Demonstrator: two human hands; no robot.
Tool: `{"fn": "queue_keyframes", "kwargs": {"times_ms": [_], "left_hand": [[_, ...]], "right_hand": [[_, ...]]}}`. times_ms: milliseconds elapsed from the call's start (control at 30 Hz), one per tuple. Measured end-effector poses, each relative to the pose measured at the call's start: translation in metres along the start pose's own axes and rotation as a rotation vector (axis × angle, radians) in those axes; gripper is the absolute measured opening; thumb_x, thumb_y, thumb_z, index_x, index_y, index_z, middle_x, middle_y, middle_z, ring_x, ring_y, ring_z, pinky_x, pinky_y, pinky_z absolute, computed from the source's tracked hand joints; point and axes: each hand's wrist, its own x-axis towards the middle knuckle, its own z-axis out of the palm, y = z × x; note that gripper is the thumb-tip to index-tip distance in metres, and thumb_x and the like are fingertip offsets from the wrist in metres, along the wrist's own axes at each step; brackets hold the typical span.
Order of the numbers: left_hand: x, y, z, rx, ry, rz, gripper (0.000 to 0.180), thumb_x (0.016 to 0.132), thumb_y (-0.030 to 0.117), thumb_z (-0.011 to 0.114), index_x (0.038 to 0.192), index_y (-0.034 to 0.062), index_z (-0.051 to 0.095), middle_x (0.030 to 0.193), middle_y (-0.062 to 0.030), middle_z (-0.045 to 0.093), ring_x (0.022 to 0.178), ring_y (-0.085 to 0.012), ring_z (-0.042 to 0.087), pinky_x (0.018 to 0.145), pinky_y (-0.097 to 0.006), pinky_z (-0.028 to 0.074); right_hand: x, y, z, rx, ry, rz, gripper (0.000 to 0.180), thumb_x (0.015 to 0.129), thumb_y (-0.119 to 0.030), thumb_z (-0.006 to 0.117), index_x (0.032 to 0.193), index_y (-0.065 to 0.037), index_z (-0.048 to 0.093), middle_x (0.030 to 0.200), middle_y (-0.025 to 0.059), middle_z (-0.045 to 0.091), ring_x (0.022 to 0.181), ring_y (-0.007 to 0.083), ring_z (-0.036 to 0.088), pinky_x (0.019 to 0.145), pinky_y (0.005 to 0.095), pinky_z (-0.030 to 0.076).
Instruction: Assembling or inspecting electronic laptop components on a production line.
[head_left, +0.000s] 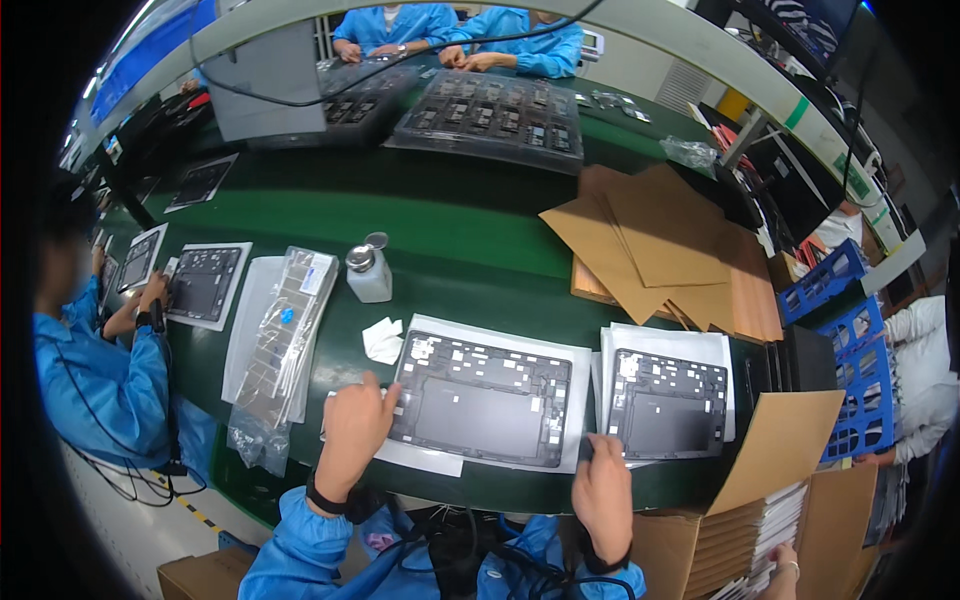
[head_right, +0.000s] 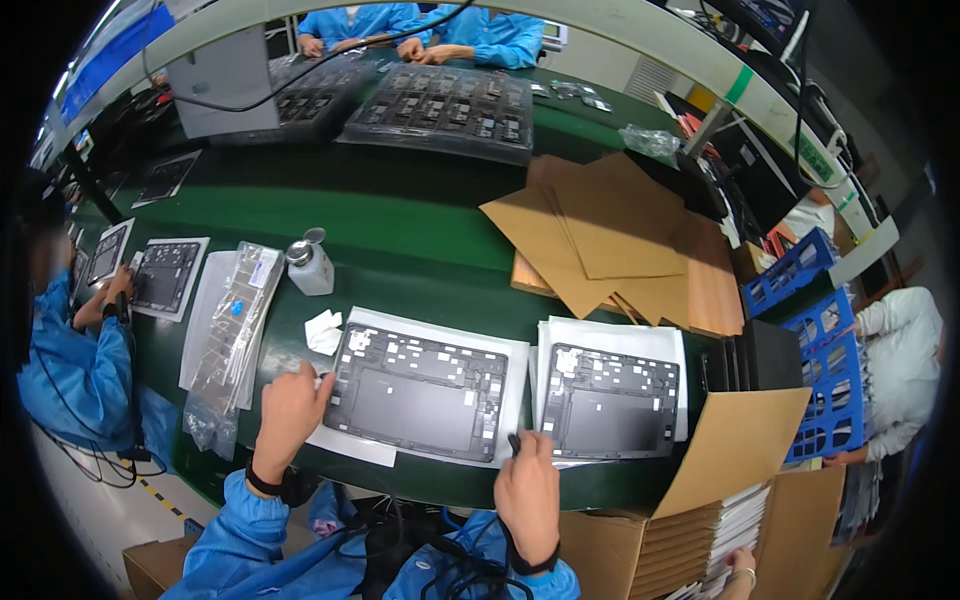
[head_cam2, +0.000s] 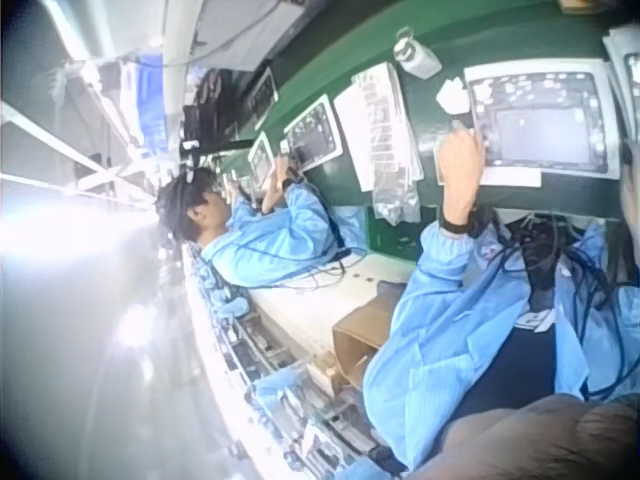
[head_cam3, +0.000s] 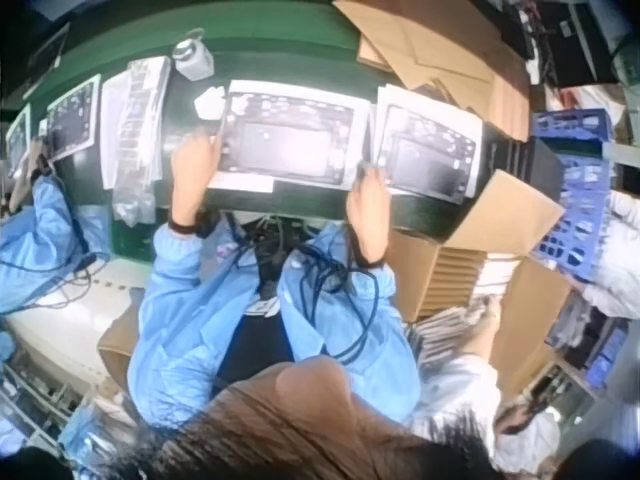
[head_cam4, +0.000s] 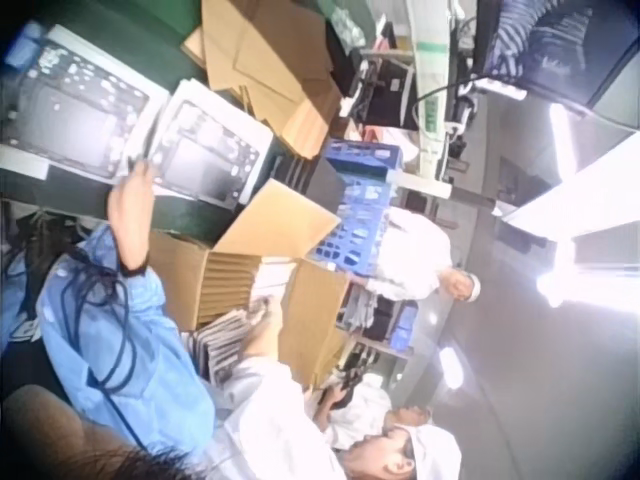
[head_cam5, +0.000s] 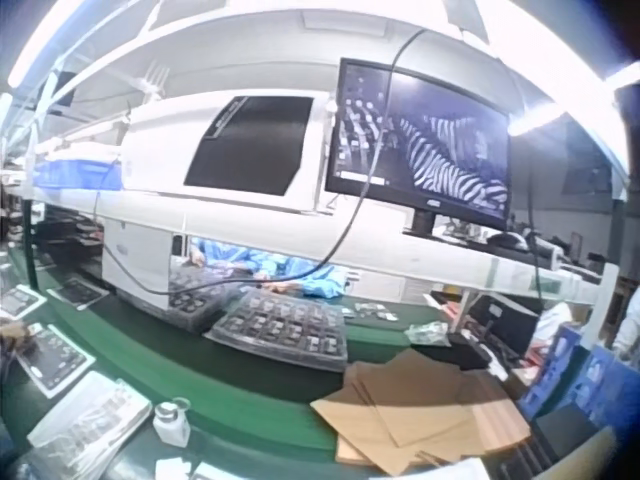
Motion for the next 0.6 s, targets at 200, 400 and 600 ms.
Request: {"fn": "queue_keyframes", "kwargs": {"times_ms": [200,400,600], "left_hand": [[-0.004,-0.002,0.036,-0.021,-0.093,0.109,0.033,0.098,0.031,0.06,0.089,0.0,0.06,0.066,-0.022,0.066,0.063,-0.0421,0.067,0.058,-0.052,0.053],[-0.003,-0.024,0.033,-0.214,-0.055,0.132,0.025,0.099,0.023,0.059,0.09,0.0003,0.057,0.066,-0.0254,0.063,0.064,-0.0453,0.064,0.059,-0.055,0.048],[0.036,-0.018,-0.033,-0.564,0.132,0.138,0.024,0.101,0.021,0.056,0.09,-0.0008,0.056,0.063,-0.0265,0.06,0.063,-0.0491,0.061,0.058,-0.057,0.044]], "right_hand": [[0.032,0.013,0.052,-0.1,-0.026,0.086,0.05,0.094,-0.022,0.068,0.121,0.015,0.049,0.111,0.0382,0.058,0.087,0.0507,0.065,0.073,0.0547,0.054],[0.043,0.043,0.062,-0.063,0.067,-0.069,0.035,0.093,-0.029,0.069,0.1,0.002,0.054,0.089,0.0259,0.068,0.078,0.0507,0.066,0.068,0.051,0.053],[0.089,0.021,0.041,0.84,-0.046,-0.001,0.011,0.103,-0.012,0.056,0.104,-0.003,0.051,0.09,0.0112,0.073,0.051,0.0149,0.058,0.053,0.0276,0.046]]}}
